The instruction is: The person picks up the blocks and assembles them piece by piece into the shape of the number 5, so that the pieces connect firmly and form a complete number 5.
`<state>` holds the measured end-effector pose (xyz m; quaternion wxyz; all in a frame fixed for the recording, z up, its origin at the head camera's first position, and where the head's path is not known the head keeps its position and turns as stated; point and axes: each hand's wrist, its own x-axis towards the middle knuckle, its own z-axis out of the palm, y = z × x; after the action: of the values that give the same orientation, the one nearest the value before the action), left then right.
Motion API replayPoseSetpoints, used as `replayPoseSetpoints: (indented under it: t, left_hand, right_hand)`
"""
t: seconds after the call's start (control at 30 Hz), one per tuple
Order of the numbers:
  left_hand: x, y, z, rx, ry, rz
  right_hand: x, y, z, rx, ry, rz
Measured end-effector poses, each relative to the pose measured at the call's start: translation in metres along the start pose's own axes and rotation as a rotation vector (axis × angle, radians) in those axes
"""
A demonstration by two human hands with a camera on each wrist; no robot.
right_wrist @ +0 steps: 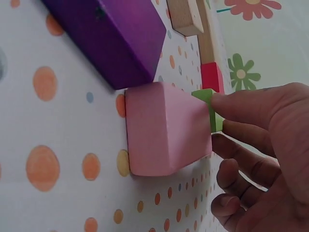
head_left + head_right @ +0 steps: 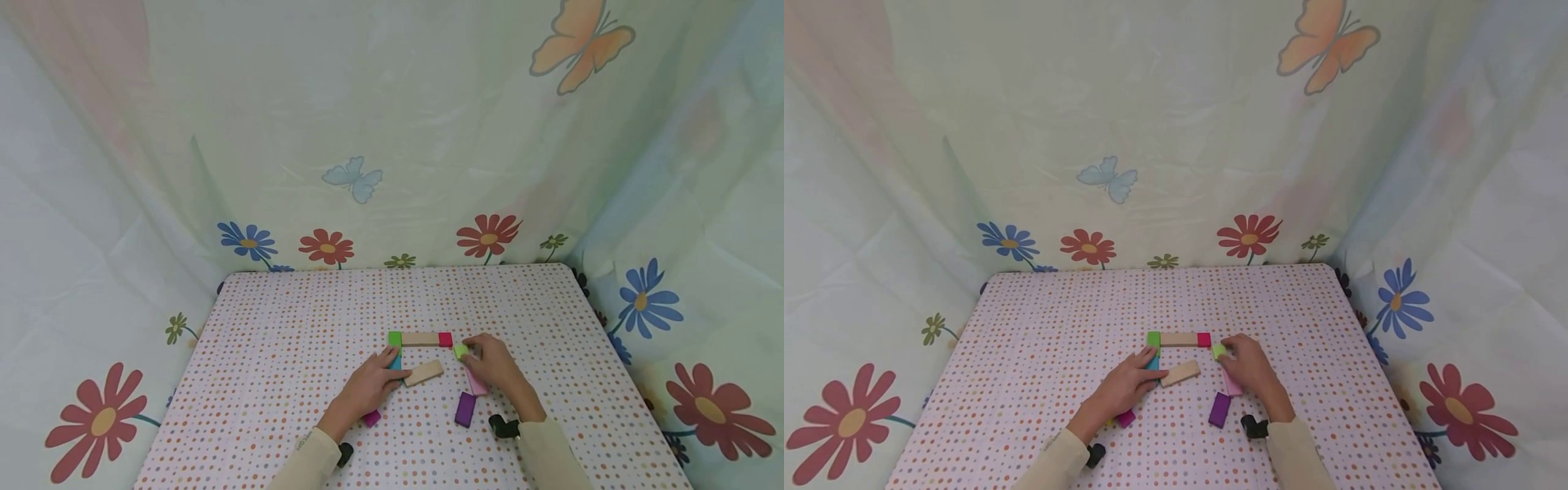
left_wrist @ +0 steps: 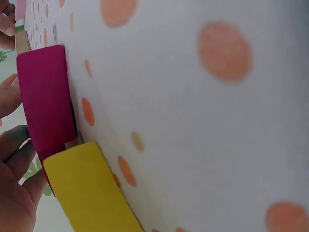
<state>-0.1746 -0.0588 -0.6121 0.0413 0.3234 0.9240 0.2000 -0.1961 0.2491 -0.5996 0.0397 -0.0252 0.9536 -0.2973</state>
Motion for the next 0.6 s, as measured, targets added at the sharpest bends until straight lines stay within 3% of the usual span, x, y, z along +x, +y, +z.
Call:
replayPoseSetpoints:
  t: [0.37,0.6]
  left_hand:
    - [-0.0003,-0.0005,0.0001,-0.006,-0.013,-0.032]
    - [0.0002,-0.0003,0.0013,0.002,-0.006,-0.017]
  right_hand:
    - [0.0007,-0.0034,0.0009,-0.017,0.002,-0.024]
    - [-0.0016,-0.0059,-0.0062,-0.027,-0.035,-0.02]
